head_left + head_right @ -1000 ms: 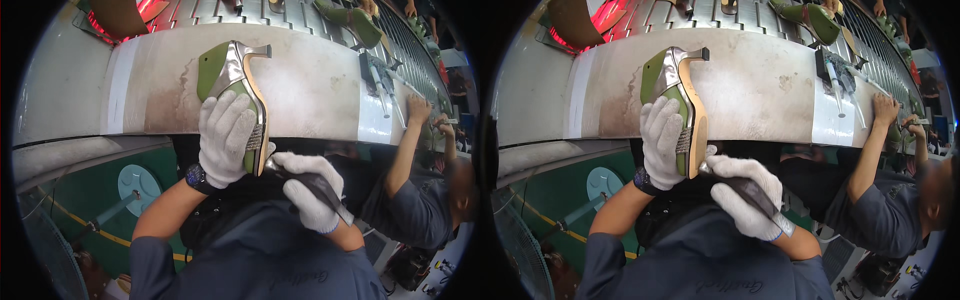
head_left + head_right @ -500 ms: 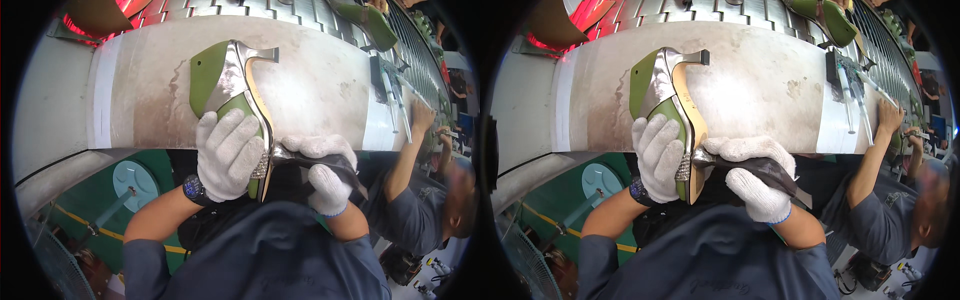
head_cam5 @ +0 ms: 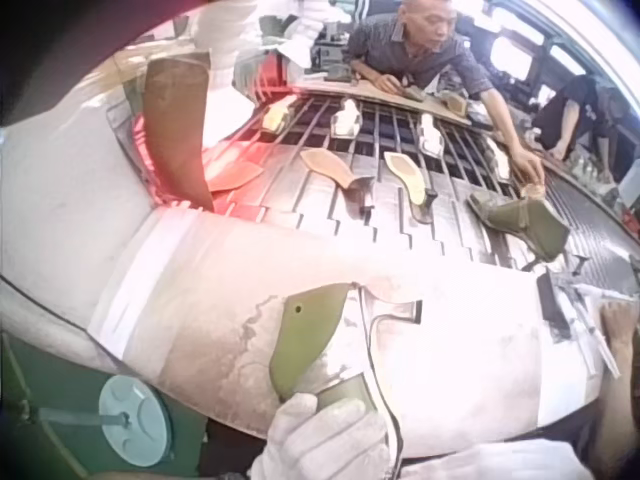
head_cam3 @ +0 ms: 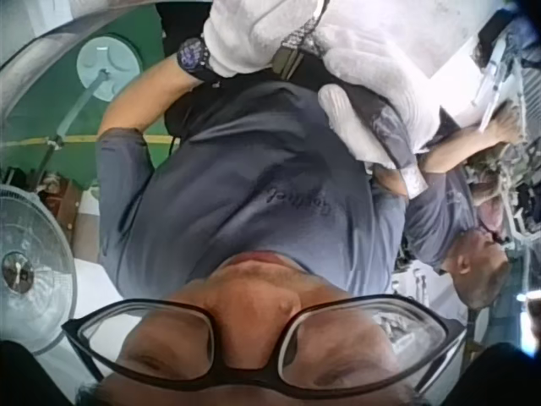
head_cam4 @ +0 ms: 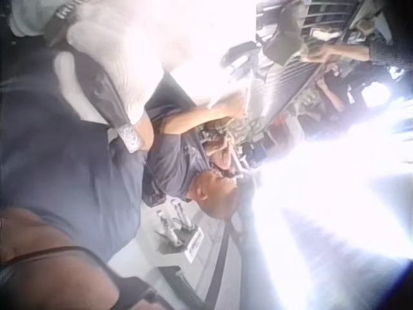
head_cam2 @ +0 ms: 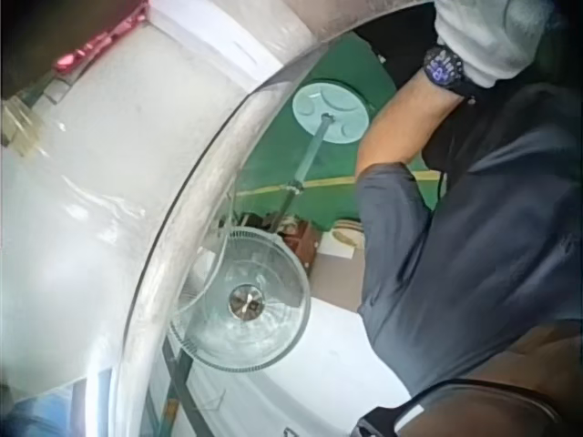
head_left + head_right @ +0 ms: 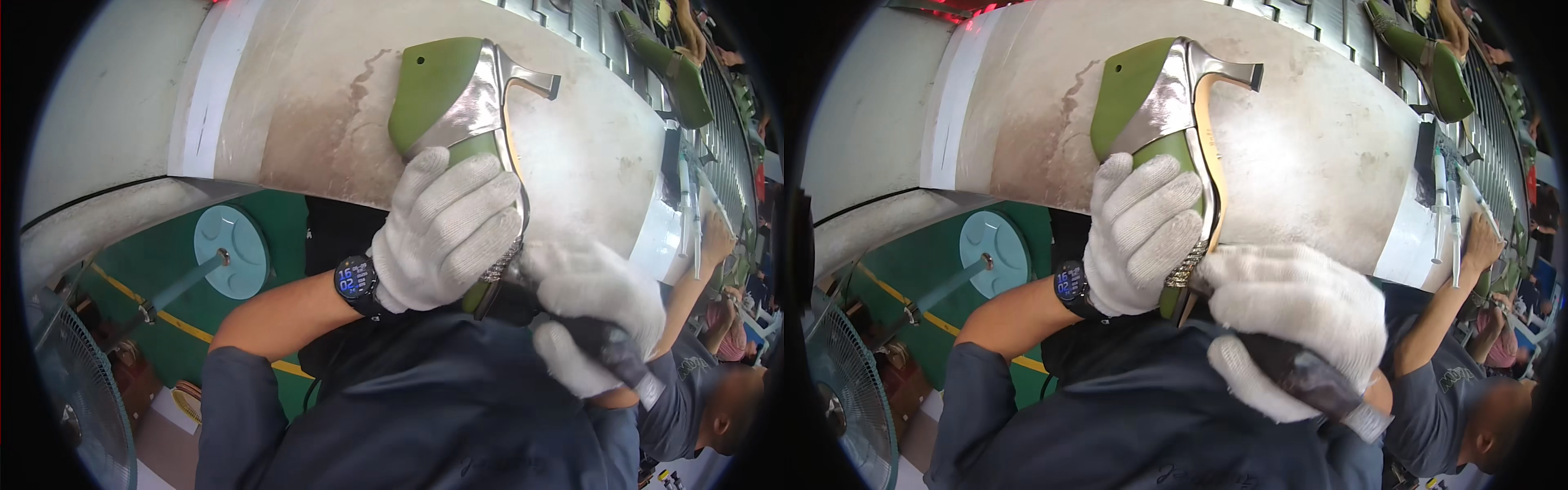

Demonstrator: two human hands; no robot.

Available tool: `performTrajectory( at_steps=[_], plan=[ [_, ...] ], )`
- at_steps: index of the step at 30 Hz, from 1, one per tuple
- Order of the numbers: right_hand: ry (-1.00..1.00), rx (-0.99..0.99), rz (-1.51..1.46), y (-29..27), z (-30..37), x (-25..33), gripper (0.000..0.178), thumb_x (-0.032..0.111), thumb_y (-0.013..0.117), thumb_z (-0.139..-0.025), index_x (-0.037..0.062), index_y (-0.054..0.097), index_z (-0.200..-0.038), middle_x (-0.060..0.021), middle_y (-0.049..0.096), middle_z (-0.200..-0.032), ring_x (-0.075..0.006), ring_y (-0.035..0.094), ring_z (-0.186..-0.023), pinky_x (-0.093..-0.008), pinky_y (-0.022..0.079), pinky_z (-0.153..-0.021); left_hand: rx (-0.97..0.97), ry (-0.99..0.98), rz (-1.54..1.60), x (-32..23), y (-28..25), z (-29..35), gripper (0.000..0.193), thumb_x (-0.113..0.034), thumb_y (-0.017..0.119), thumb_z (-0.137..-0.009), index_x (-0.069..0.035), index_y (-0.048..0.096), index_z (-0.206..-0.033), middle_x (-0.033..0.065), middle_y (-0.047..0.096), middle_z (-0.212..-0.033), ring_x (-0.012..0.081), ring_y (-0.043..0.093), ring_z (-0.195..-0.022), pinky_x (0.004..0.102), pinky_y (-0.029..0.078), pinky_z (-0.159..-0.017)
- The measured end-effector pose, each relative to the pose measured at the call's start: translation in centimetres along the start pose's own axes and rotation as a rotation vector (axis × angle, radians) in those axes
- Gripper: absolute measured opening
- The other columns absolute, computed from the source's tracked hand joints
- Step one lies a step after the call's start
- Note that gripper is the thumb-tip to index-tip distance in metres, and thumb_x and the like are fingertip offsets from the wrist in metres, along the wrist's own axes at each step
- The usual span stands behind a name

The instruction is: The person assembles high-heeled shoes on a production line by retrieving shoe uppers and soles from a conveyor, adhering the soles onto the shoe bases by hand, hammering around the perimeter with a hammer, and returning the assembled shoes to the conveyor.

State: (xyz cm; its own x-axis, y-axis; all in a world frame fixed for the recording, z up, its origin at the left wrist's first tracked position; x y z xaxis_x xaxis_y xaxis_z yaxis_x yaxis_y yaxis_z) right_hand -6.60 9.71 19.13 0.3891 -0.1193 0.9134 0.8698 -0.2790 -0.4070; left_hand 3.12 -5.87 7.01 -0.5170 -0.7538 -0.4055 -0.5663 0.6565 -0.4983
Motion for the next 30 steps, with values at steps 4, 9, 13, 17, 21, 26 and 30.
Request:
performTrajectory(
  at_steps=[4, 9, 13, 17, 21, 26, 30],
  plan=[
    [-0.032, -0.235, 0.051, 3.6, 2.5, 1.0, 0.027, 0.003, 0.088, -0.08, 0.0011, 0.076, -0.104, -0.021, 0.08, -0.107, -0.0362, 0.082, -0.098, -0.0419, 0.068, -0.084, -0.05, -0.011, -0.01, -0.2, 0.4, -0.5, 0.049, -0.016, 0.081, -0.094, -0.004, 0.057, -0.135, 0.0195, 0.066, -0.139, 0.0421, 0.063, -0.134, 0.0641, 0.036, -0.127],
    [-0.052, -0.355, -0.296, 4.7, 4.1, -1.1, 0.034, 0.0, 0.087, -0.084, -0.0014, 0.073, -0.115, -0.0262, 0.079, -0.112, -0.0368, 0.081, -0.104, -0.0451, 0.066, -0.094, -0.112, -0.033, -0.035, -0.1, 0.1, 0.2, 0.042, -0.008, 0.08, -0.087, -0.007, 0.065, -0.126, 0.0163, 0.068, -0.138, 0.0373, 0.066, -0.131, 0.0593, 0.036, -0.126],
    [0.176, -0.556, -0.363, 2.6, 4.3, -0.6, 0.03, -0.007, 0.079, -0.09, -0.0047, 0.074, -0.119, -0.0272, 0.079, -0.119, -0.0327, 0.079, -0.116, -0.0436, 0.06, -0.106, -0.084, -0.033, 0.002, 0.0, 0.3, 0.4, 0.042, -0.008, 0.08, -0.087, -0.009, 0.065, -0.126, 0.0157, 0.069, -0.136, 0.0377, 0.066, -0.132, 0.0613, 0.035, -0.127],
    [0.209, -0.536, -0.294, 1.0, 3.2, -1.4, 0.028, -0.001, 0.08, -0.094, -0.0034, 0.075, -0.121, -0.0224, 0.08, -0.122, -0.0298, 0.08, -0.112, -0.0408, 0.063, -0.103, 0.015, -0.047, 0.001, -0.3, 0.1, -0.2, 0.039, -0.009, 0.08, -0.087, -0.009, 0.065, -0.123, 0.0141, 0.071, -0.133, 0.036, 0.066, -0.13, 0.0619, 0.036, -0.126],
    [0.352, -0.508, -0.502, -0.5, 1.7, -2.0, 0.028, 0.004, 0.083, -0.096, -0.0036, 0.075, -0.122, -0.0206, 0.081, -0.121, -0.0269, 0.08, -0.112, -0.0407, 0.063, -0.101, -0.086, -0.01, -0.031, 0.1, 0.5, 0.9, 0.048, -0.01, 0.08, -0.089, -0.012, 0.06, -0.132, 0.0102, 0.068, -0.134, 0.0313, 0.067, -0.124, 0.0606, 0.039, -0.123],
    [0.752, -0.337, -0.478, -3.4, -1.2, -3.6, 0.031, 0.005, 0.077, -0.092, -0.0071, 0.069, -0.119, -0.0288, 0.079, -0.118, -0.036, 0.078, -0.11, -0.0472, 0.063, -0.101, -0.082, -0.011, -0.07, 0.3, 0.9, 1.2, 0.046, -0.013, 0.078, -0.095, -0.016, 0.055, -0.134, 0.0044, 0.066, -0.133, 0.027, 0.065, -0.125, 0.0595, 0.04, -0.123],
    [0.792, -0.258, -0.352, -4.8, -2.9, -4.6, 0.032, 0.006, 0.076, -0.092, -0.009, 0.068, -0.119, -0.0278, 0.079, -0.117, -0.0358, 0.078, -0.109, -0.0468, 0.063, -0.099, -0.07, -0.008, -0.038, 0.4, 1.0, 0.9, 0.047, -0.015, 0.079, -0.094, -0.017, 0.055, -0.134, 0.0037, 0.065, -0.134, 0.0266, 0.065, -0.125, 0.0597, 0.04, -0.124]
  ],
)
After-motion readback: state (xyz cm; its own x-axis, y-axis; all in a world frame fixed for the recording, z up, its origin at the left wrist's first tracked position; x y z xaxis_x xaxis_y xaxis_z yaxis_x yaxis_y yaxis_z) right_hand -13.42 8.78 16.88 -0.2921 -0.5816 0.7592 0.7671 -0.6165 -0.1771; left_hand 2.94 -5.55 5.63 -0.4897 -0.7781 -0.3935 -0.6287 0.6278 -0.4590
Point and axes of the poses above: each hand's wrist, its own z-axis away from the middle knuckle, its own y-axis out of the palm, x = y × z, the point moved 4 cm from there along -z, towards the middle knuckle
